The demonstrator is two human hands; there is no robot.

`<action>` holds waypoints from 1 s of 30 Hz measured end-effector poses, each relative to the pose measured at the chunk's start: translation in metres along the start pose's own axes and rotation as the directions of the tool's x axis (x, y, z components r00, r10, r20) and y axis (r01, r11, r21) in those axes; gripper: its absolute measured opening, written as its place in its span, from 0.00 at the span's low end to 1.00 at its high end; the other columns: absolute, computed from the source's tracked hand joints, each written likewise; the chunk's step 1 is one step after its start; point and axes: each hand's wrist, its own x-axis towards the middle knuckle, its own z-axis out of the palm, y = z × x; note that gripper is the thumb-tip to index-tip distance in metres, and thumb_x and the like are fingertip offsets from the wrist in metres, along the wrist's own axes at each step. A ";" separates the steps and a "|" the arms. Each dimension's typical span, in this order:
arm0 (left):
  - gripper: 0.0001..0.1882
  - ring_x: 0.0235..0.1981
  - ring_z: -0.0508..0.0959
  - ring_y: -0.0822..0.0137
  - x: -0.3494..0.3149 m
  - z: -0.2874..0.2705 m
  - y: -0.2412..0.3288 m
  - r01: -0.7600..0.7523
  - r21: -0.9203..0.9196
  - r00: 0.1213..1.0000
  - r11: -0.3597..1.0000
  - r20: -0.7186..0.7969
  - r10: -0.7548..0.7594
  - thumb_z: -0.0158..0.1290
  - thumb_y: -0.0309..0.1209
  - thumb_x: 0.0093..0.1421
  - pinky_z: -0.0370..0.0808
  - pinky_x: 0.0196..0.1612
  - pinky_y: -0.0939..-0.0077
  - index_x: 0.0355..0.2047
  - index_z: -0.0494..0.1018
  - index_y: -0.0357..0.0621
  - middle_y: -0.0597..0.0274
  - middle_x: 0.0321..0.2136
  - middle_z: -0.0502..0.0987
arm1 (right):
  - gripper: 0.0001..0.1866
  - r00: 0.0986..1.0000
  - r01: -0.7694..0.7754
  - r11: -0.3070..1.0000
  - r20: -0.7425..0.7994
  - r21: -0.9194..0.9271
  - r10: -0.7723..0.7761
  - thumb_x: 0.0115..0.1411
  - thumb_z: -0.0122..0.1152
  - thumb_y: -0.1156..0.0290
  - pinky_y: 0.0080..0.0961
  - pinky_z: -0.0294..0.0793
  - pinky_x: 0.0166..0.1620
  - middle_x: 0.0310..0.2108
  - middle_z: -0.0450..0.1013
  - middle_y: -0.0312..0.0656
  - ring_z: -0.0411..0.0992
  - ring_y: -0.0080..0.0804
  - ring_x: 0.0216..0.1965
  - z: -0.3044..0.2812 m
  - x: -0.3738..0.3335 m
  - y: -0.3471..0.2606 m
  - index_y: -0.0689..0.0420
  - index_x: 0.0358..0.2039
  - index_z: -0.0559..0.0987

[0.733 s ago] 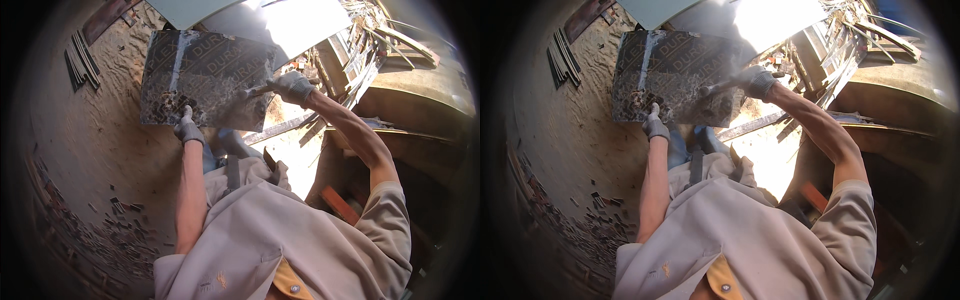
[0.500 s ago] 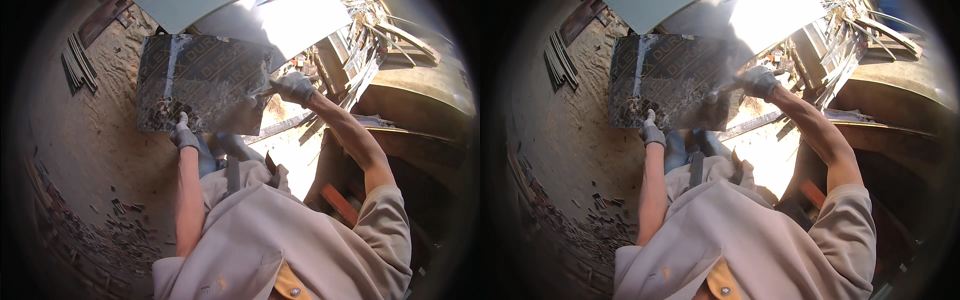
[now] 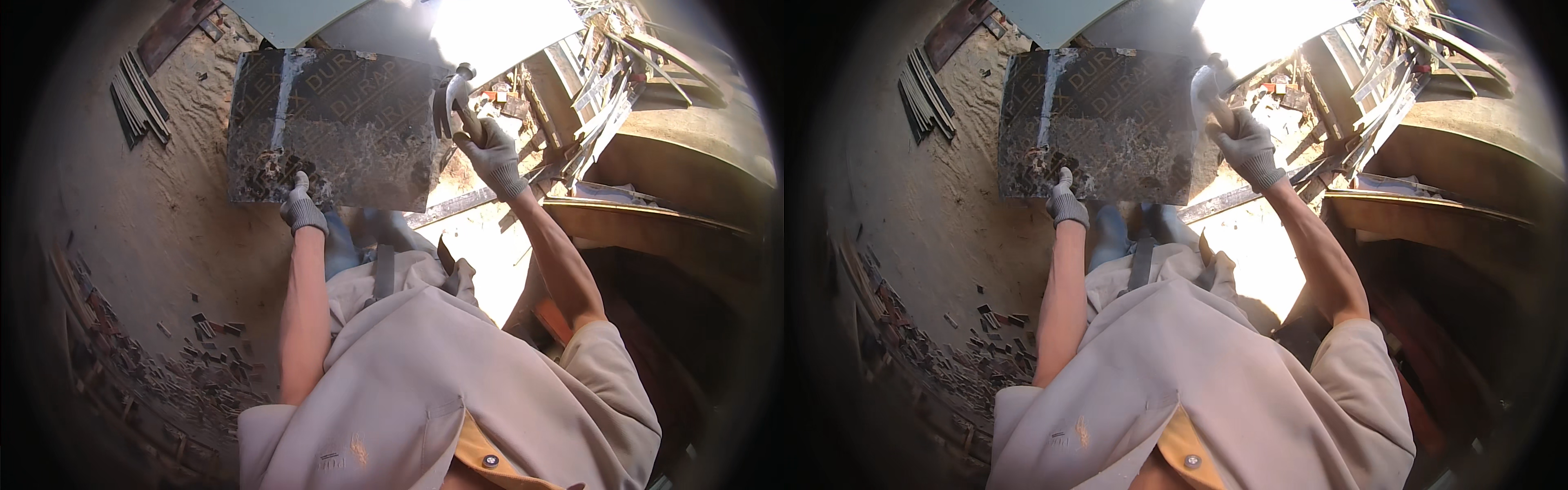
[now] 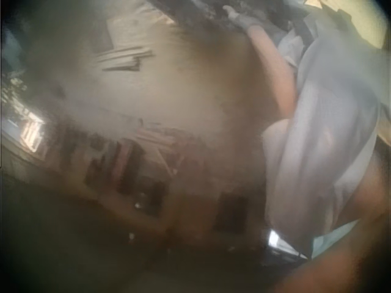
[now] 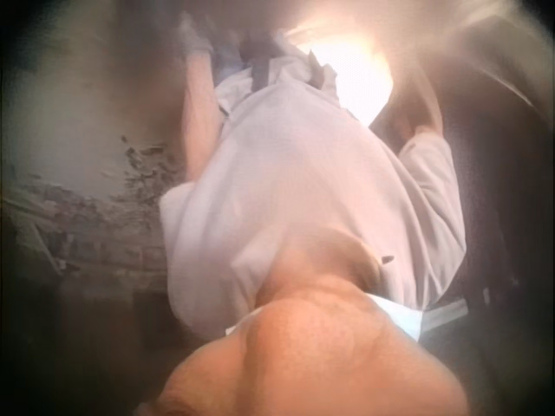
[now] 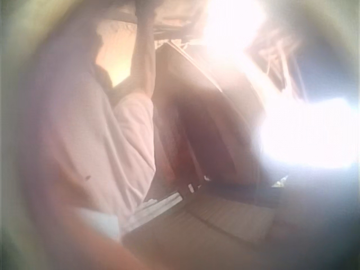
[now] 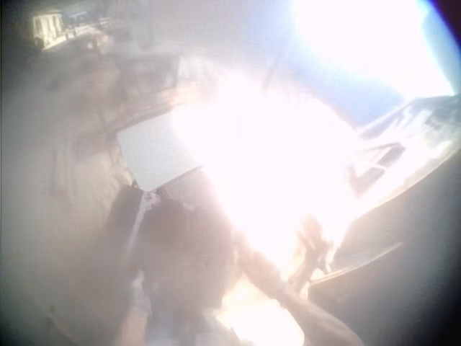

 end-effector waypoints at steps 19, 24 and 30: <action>0.41 0.49 0.79 0.55 -0.009 -0.026 -0.004 0.021 0.129 0.993 0.991 -0.117 -0.006 0.78 0.48 0.47 0.76 0.54 0.61 0.51 0.76 0.30 0.46 0.51 0.81 | 0.19 0.972 -0.179 0.841 0.040 -0.511 0.231 0.73 0.55 0.53 0.42 0.76 0.32 0.24 0.76 0.53 0.78 0.52 0.27 0.021 -0.083 -0.041 0.58 0.40 0.77; 0.35 0.39 0.82 0.55 -0.017 -0.014 0.003 -0.202 0.082 0.979 0.976 -0.026 0.204 0.78 0.46 0.47 0.79 0.45 0.60 0.43 0.80 0.27 0.47 0.42 0.85 | 0.27 0.902 0.165 0.962 -0.361 -0.216 -0.236 0.75 0.47 0.46 0.41 0.75 0.35 0.29 0.77 0.55 0.78 0.49 0.30 0.019 -0.088 -0.028 0.60 0.44 0.79; 0.38 0.40 0.81 0.56 -0.028 -0.026 0.013 0.024 0.173 0.991 0.985 -0.132 -0.001 0.78 0.49 0.46 0.79 0.46 0.59 0.46 0.79 0.29 0.48 0.44 0.83 | 0.27 0.985 -0.076 0.991 -0.160 -0.114 0.057 0.75 0.50 0.45 0.36 0.68 0.33 0.21 0.70 0.43 0.67 0.33 0.26 0.047 -0.104 -0.018 0.61 0.38 0.77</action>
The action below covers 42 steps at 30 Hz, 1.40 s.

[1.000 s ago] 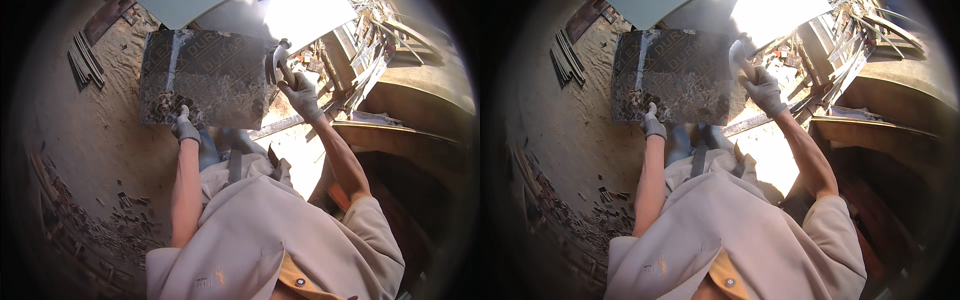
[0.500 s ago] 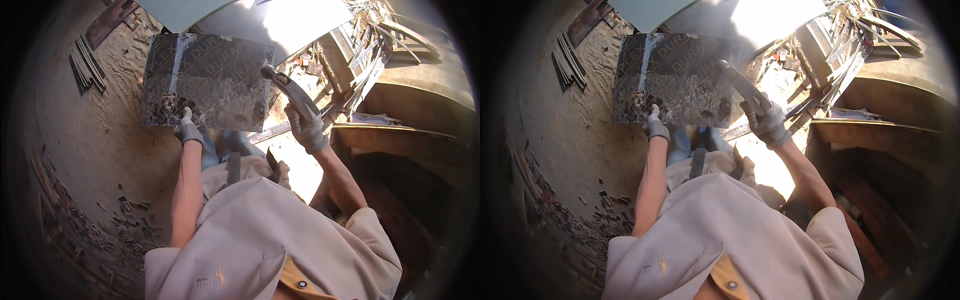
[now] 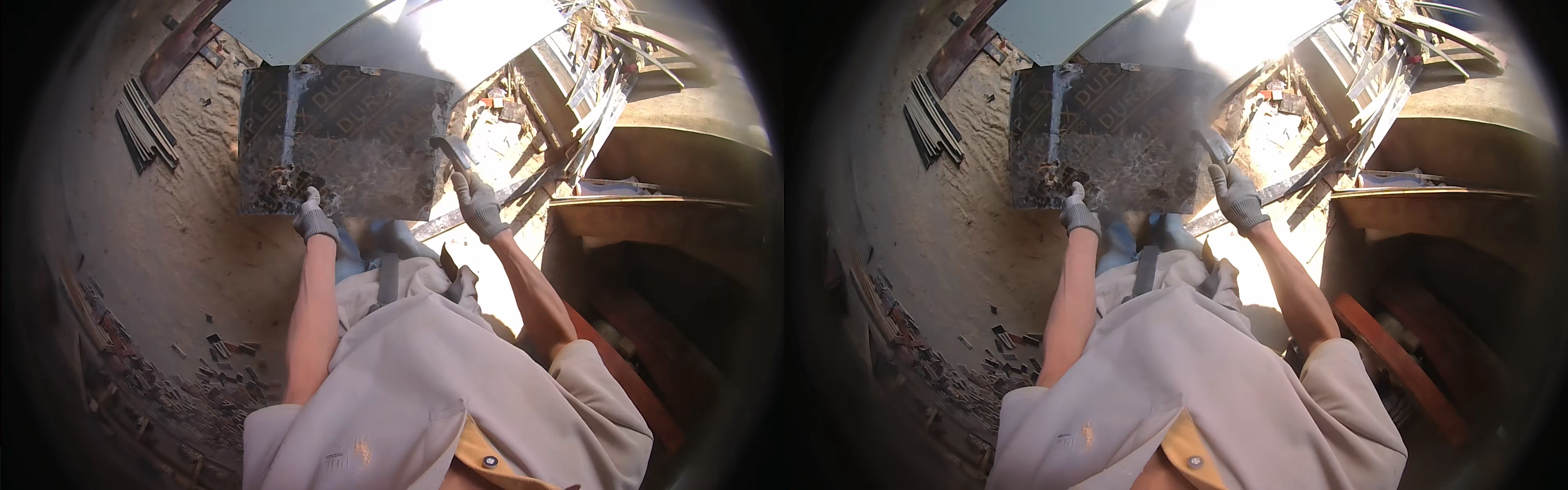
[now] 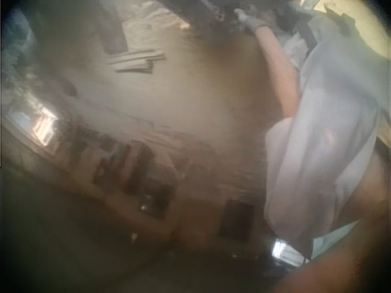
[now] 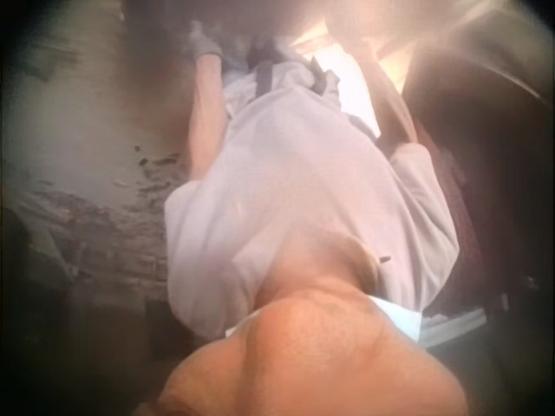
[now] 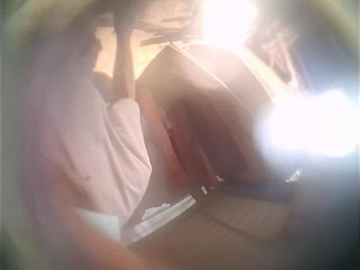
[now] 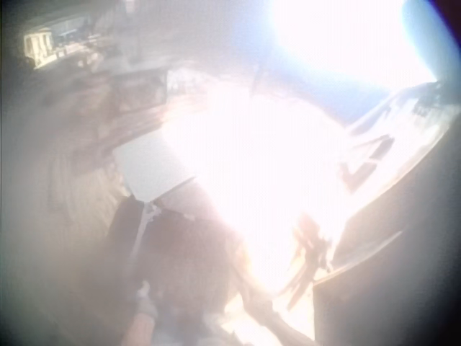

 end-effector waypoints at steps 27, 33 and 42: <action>0.31 0.40 0.81 0.58 -0.033 0.019 0.004 -0.037 -0.098 0.997 0.995 0.066 0.043 0.74 0.43 0.54 0.81 0.44 0.55 0.49 0.77 0.33 0.54 0.45 0.81 | 0.28 0.939 0.018 0.834 -0.297 0.551 0.176 0.76 0.45 0.45 0.21 0.55 0.16 0.13 0.61 0.30 0.57 0.17 0.11 -0.048 0.017 -0.023 0.60 0.35 0.76; 0.44 0.54 0.75 0.52 -0.054 0.022 0.011 0.036 -0.107 0.982 0.994 0.189 -0.016 0.74 0.48 0.53 0.76 0.56 0.51 0.61 0.66 0.35 0.52 0.59 0.72 | 0.39 0.863 -0.494 0.854 0.215 0.164 0.458 0.69 0.46 0.32 0.27 0.70 0.25 0.21 0.71 0.36 0.68 0.24 0.18 -0.066 0.037 -0.023 0.62 0.34 0.78; 0.24 0.41 0.83 0.57 -0.068 0.017 -0.002 0.041 -0.164 0.998 0.986 0.060 -0.032 0.74 0.34 0.55 0.83 0.46 0.55 0.47 0.78 0.37 0.54 0.45 0.81 | 0.37 0.835 -0.365 0.905 0.353 -0.219 0.422 0.72 0.45 0.36 0.44 0.74 0.46 0.32 0.78 0.58 0.79 0.53 0.38 -0.049 0.029 -0.007 0.64 0.39 0.81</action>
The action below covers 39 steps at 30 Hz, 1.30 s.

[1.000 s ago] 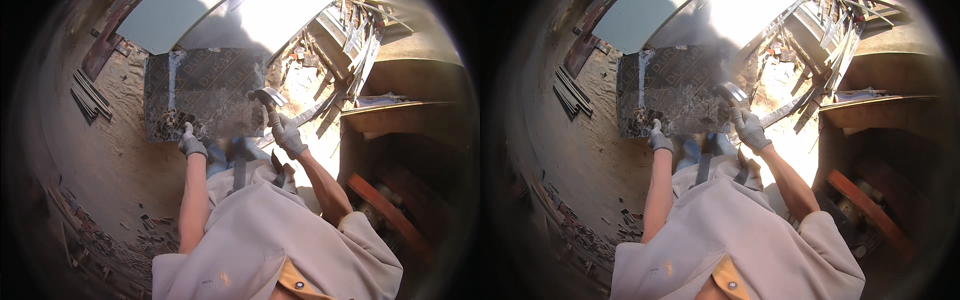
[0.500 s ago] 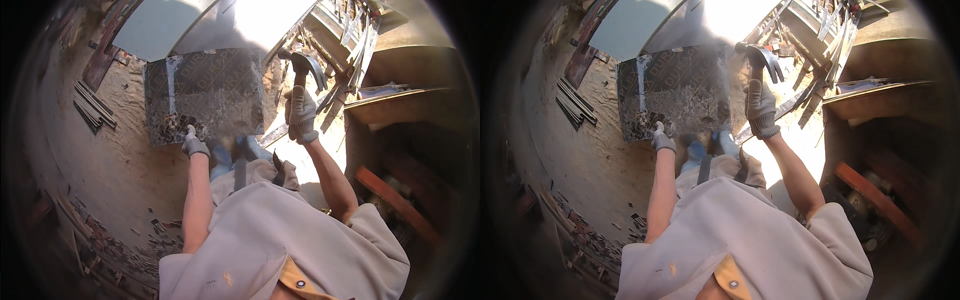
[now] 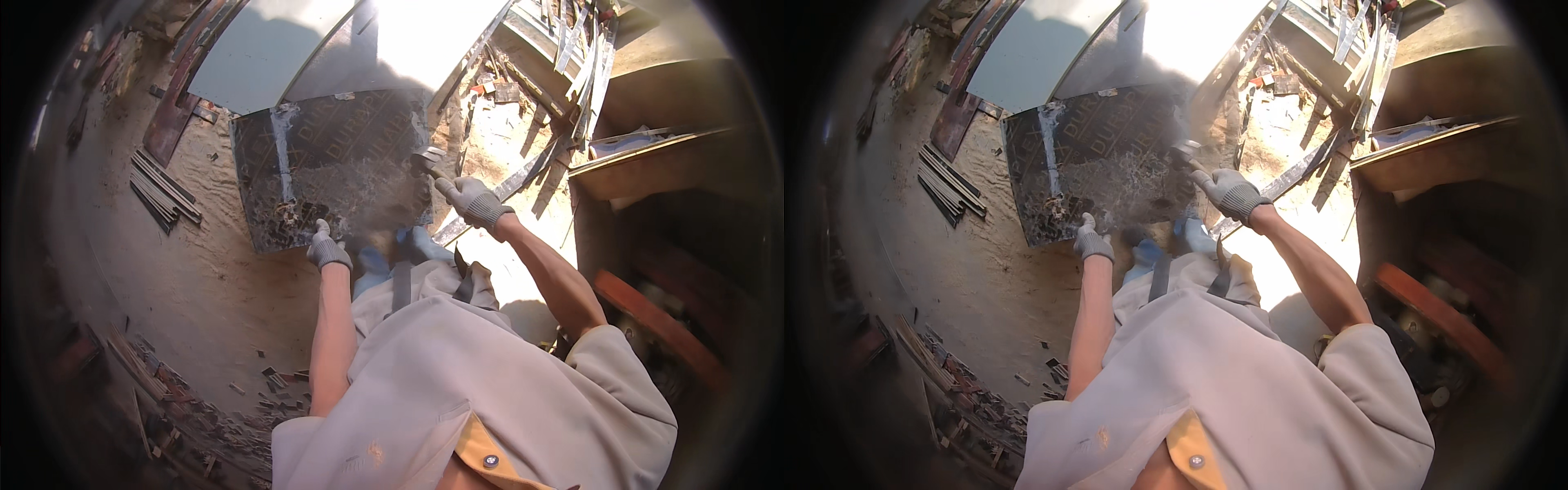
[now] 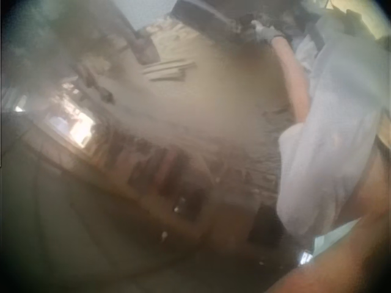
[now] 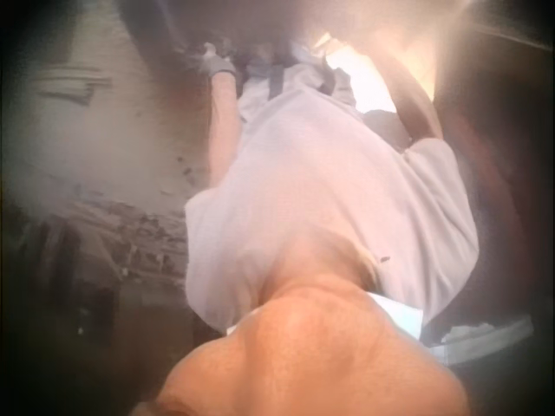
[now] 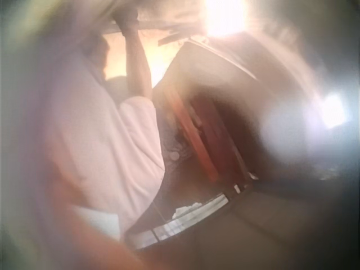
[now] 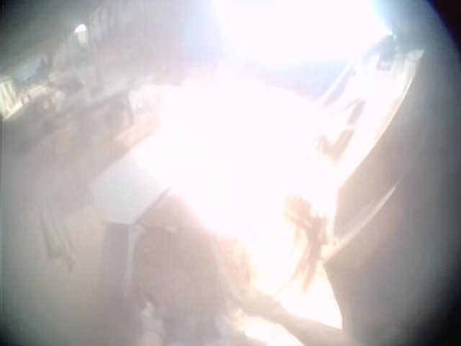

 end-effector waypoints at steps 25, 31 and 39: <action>0.53 0.61 0.71 0.45 -0.226 0.005 0.178 -0.882 0.308 -0.314 -0.357 0.182 0.932 0.75 0.50 0.47 0.70 0.64 0.50 0.65 0.61 0.39 0.45 0.63 0.66 | 0.14 0.969 0.088 0.318 -0.155 0.944 0.193 0.67 0.65 0.58 0.22 0.65 0.16 0.20 0.68 0.32 0.64 0.21 0.14 -0.063 -0.079 0.054 0.54 0.34 0.74; 0.45 0.55 0.76 0.41 -0.248 0.113 0.352 -0.591 0.313 -0.294 -0.743 0.774 0.560 0.55 0.71 0.56 0.72 0.57 0.53 0.57 0.72 0.44 0.43 0.53 0.78 | 0.14 0.961 0.198 0.332 -0.249 0.922 0.120 0.66 0.65 0.60 0.22 0.67 0.14 0.17 0.69 0.34 0.66 0.22 0.11 -0.069 -0.117 0.089 0.57 0.33 0.74; 0.41 0.40 0.83 0.37 -0.144 0.156 0.337 -0.706 0.592 0.191 -0.389 0.687 0.701 0.41 0.69 0.66 0.78 0.41 0.48 0.37 0.84 0.40 0.37 0.35 0.82 | 0.52 0.957 0.223 0.459 -0.283 0.860 0.067 0.55 0.65 0.80 0.27 0.74 0.18 0.26 0.75 0.41 0.72 0.28 0.16 -0.086 -0.148 0.069 0.51 0.78 0.50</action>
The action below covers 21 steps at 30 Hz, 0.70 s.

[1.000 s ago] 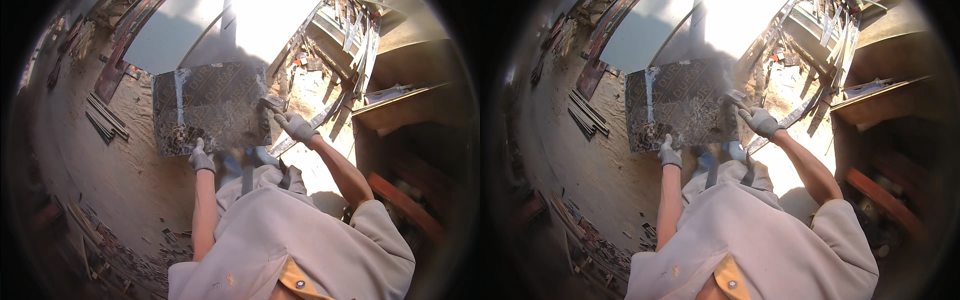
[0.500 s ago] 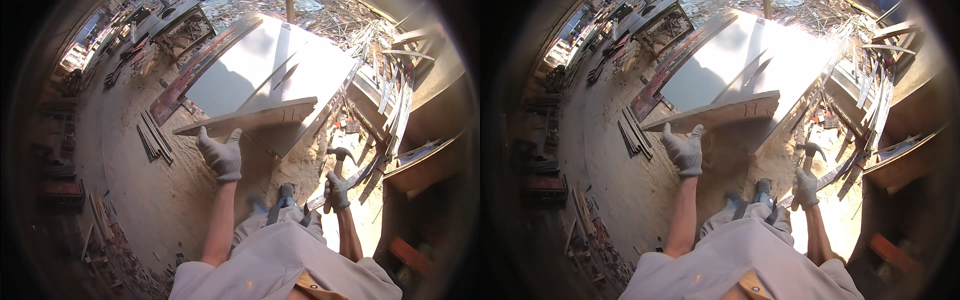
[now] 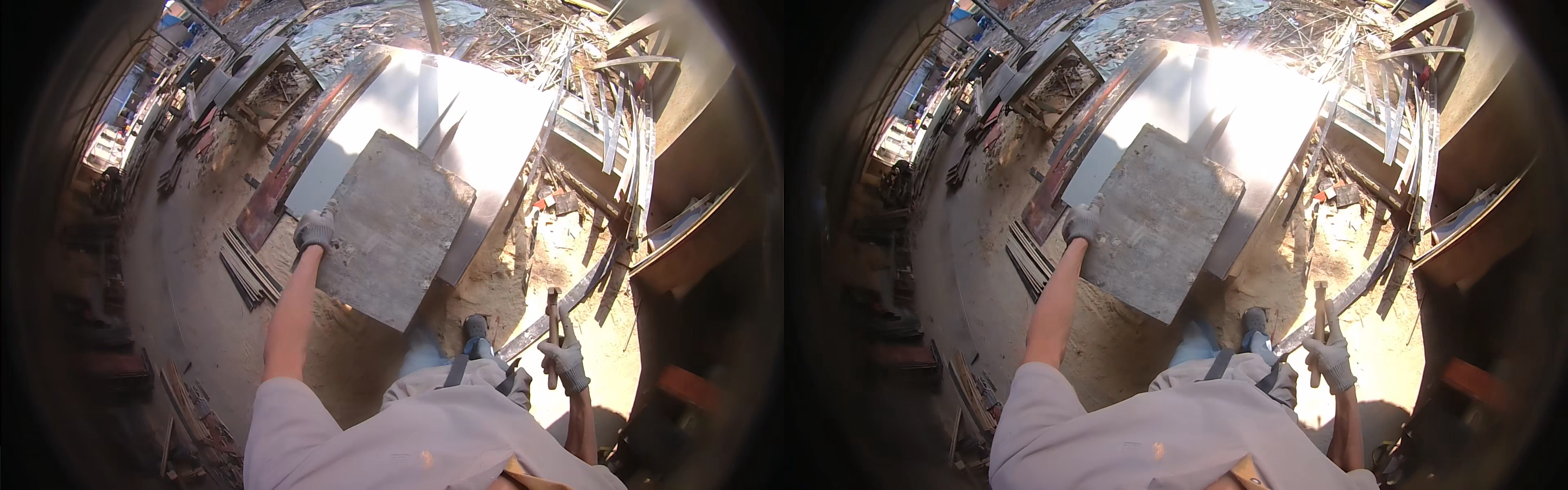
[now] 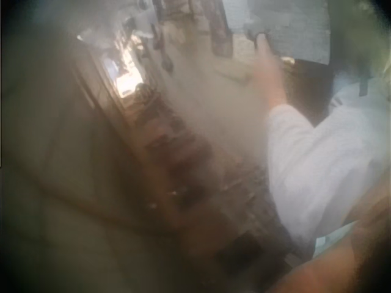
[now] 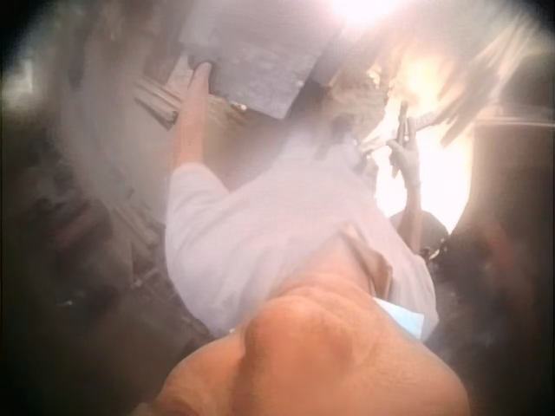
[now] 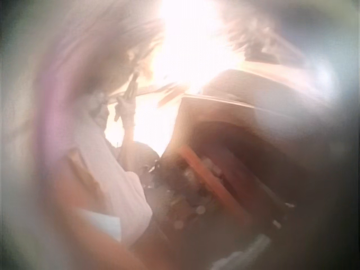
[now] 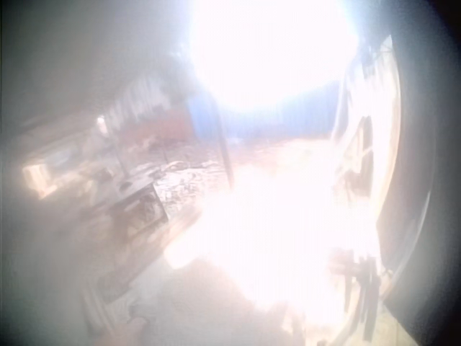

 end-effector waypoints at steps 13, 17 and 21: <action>0.40 0.34 0.82 0.43 -0.087 0.234 -0.078 0.469 -0.454 0.843 0.757 0.487 -0.229 0.42 0.65 0.69 0.74 0.39 0.51 0.34 0.81 0.34 0.39 0.28 0.81 | 0.33 0.715 -0.098 0.978 0.697 0.184 -0.059 0.56 0.74 0.62 0.40 0.79 0.58 0.50 0.76 0.50 0.79 0.46 0.52 0.282 0.148 -0.100 0.58 0.59 0.71; 0.37 0.35 0.82 0.43 -0.088 0.246 -0.090 0.382 -0.647 0.906 0.660 0.402 -0.130 0.41 0.61 0.72 0.74 0.39 0.51 0.38 0.79 0.34 0.38 0.28 0.80 | 0.23 0.886 0.325 0.826 0.454 -0.460 -0.096 0.60 0.70 0.56 0.31 0.76 0.52 0.44 0.76 0.39 0.77 0.32 0.43 0.367 0.198 -0.087 0.55 0.49 0.74; 0.31 0.41 0.82 0.40 -0.049 0.230 -0.101 0.320 -0.675 0.944 0.665 0.284 -0.166 0.45 0.58 0.72 0.77 0.43 0.50 0.48 0.73 0.38 0.40 0.38 0.81 | 0.19 0.927 0.345 0.748 0.328 -0.567 -0.179 0.64 0.66 0.54 0.30 0.76 0.49 0.35 0.76 0.38 0.76 0.28 0.40 0.428 0.285 -0.079 0.56 0.41 0.74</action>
